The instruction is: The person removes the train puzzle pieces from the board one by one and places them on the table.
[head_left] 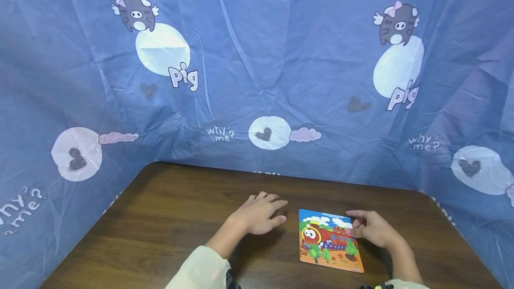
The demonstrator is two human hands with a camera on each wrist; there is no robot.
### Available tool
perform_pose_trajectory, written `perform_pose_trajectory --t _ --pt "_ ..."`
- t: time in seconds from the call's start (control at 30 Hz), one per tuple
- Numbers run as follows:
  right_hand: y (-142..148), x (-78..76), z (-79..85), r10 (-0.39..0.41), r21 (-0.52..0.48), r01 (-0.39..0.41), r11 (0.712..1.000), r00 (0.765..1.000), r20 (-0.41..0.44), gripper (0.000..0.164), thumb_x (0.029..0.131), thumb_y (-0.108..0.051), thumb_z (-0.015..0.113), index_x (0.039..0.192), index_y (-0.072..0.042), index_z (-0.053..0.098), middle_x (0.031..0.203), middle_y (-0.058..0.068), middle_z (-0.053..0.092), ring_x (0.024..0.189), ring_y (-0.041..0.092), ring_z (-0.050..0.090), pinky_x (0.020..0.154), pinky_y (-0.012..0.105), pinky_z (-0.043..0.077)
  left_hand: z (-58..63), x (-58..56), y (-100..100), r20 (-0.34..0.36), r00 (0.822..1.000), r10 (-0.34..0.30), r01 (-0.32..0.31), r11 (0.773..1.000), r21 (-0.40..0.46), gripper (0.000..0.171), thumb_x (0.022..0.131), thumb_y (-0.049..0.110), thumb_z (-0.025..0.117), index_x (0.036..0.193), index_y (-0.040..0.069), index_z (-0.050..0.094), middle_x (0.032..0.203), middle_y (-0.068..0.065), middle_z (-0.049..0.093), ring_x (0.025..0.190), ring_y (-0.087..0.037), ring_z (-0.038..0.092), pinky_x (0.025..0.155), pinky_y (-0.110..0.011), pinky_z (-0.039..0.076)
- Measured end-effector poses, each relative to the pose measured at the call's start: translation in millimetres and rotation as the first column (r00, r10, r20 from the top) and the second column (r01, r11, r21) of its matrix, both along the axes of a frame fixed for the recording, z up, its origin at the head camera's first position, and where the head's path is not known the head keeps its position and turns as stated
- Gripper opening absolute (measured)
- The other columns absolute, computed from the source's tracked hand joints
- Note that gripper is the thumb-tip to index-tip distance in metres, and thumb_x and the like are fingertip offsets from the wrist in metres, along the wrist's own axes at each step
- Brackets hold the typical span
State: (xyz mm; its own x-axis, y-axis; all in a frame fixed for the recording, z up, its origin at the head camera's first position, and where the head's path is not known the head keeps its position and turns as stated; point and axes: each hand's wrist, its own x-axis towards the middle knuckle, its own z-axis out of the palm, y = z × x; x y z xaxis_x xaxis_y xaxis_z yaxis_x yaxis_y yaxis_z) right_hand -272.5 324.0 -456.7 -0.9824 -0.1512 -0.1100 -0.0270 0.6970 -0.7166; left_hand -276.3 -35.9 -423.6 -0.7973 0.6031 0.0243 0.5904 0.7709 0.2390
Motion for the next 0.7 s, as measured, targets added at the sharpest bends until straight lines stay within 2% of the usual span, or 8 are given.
perform_pose_trajectory --t 0.3,0.53,0.7 --pt "1.6 -1.5 -4.5 -0.015 -0.017 0.015 1.000 1.000 0.006 0.055 0.084 -0.008 0.082 0.132 0.007 0.061 0.091 0.008 0.060 0.082 0.022 0.054 0.069 0.033 0.046 -4.1 -1.3 24.5 0.003 1.000 -0.024 0.024 0.999 -0.038 0.051 0.101 0.046 0.061 0.147 0.025 0.057 0.150 -0.001 0.053 0.140 -0.023 0.044 0.114 -0.050 0.036" --pt "2.8 1.3 -5.1 0.004 -0.034 -0.005 0.999 1.000 -0.019 0.055 0.083 -0.008 0.081 0.131 0.008 0.060 0.091 0.008 0.058 0.081 0.022 0.053 0.067 0.031 0.046 -3.6 -2.3 43.8 0.056 0.997 -0.058 0.060 0.998 -0.028 0.049 0.099 0.042 0.067 0.144 0.023 0.060 0.146 0.001 0.055 0.133 -0.022 0.048 0.110 -0.046 0.040" --pt "1.1 1.9 -4.9 -0.005 -0.056 0.005 0.998 1.000 -0.013 0.053 0.084 -0.006 0.080 0.131 0.009 0.060 0.091 0.008 0.057 0.081 0.022 0.053 0.067 0.030 0.046 -9.1 -6.1 57.1 0.066 0.996 -0.061 0.063 0.997 -0.032 0.050 0.097 0.043 0.069 0.142 0.024 0.062 0.142 0.002 0.057 0.126 -0.019 0.051 0.108 -0.044 0.042"
